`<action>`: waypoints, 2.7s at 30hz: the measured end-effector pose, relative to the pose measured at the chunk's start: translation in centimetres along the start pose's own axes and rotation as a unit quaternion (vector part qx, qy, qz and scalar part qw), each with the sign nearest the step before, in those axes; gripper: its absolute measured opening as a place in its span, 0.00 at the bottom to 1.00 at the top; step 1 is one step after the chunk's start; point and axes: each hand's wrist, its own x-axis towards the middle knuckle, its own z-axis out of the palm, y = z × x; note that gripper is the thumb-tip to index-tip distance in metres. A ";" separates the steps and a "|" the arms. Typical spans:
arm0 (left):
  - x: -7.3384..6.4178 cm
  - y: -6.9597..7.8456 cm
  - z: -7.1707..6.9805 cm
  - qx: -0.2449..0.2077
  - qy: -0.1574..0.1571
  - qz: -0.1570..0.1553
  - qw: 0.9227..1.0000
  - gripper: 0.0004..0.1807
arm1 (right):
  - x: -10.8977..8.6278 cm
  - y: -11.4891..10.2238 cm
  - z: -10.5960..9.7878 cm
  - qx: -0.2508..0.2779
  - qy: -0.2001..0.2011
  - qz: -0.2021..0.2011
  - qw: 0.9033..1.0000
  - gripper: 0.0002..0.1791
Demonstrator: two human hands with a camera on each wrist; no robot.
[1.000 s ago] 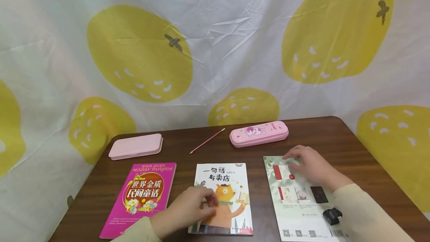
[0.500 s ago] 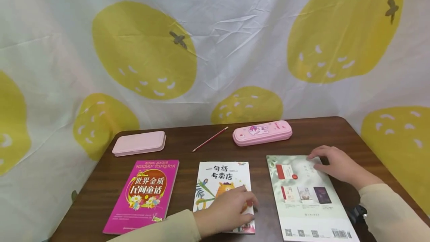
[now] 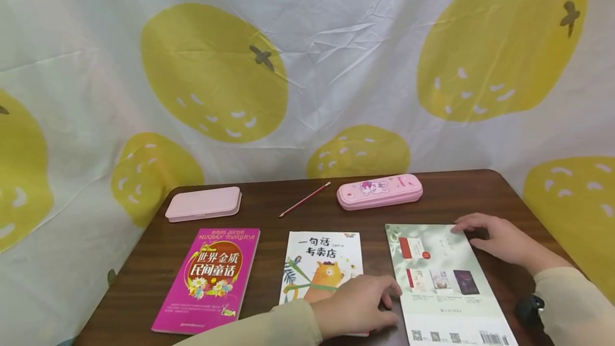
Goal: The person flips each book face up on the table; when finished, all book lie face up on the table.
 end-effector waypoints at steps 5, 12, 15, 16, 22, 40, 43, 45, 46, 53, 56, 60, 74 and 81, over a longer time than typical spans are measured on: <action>0.2 0.8 0.2 0.030 -0.003 0.003 1.000 0.16 | 0.0 0.5 0.0 0.004 0.000 -0.021 1.000 0.25; 0.6 1.4 0.7 0.059 -0.007 0.015 0.998 0.13 | -0.1 0.8 0.1 -0.012 -0.006 -0.013 1.000 0.26; 0.7 1.6 1.1 0.076 0.001 0.015 0.997 0.13 | -0.1 0.9 0.1 -0.013 -0.009 -0.015 1.000 0.26; 0.7 1.7 1.2 0.080 0.004 0.014 0.997 0.13 | -0.1 0.9 0.1 -0.009 -0.009 -0.019 1.000 0.26; 0.8 1.8 1.2 0.089 0.019 0.005 0.996 0.15 | 0.5 0.8 -0.1 0.025 -0.002 -0.039 0.999 0.28; -0.8 1.5 1.4 0.068 0.003 -0.008 0.998 0.15 | -0.2 1.4 -0.6 0.038 -0.014 -0.017 0.999 0.21; -1.0 1.4 1.3 0.068 -0.011 -0.004 0.998 0.19 | -0.2 1.2 -0.8 0.050 -0.020 0.003 0.999 0.20; -1.1 1.3 1.3 0.077 -0.009 0.004 0.997 0.22 | -0.1 1.0 -0.8 0.057 -0.022 0.012 0.998 0.20; -1.2 1.2 1.3 0.079 -0.008 0.007 0.997 0.23 | 0.0 0.9 -0.8 0.056 -0.023 0.010 0.998 0.19; -1.7 1.2 1.3 0.114 0.025 0.015 0.993 0.24 | 0.0 0.3 -0.6 0.068 -0.017 0.031 0.997 0.17; -1.8 1.2 1.1 0.125 0.032 0.015 0.992 0.21 | -0.2 0.3 -0.7 0.075 -0.016 0.038 0.996 0.15; -2.1 1.0 0.7 0.115 0.042 0.024 0.992 0.15 | -0.5 0.3 -0.6 0.101 0.002 0.022 0.995 0.15; -3.8 -0.5 -1.4 0.087 0.117 0.014 0.989 0.09 | -0.6 -0.5 -1.4 0.173 0.043 0.021 0.984 0.18; -4.2 -1.2 -2.1 0.024 0.171 0.022 0.985 0.11 | 0.3 -1.4 -1.9 0.221 0.085 0.027 0.971 0.17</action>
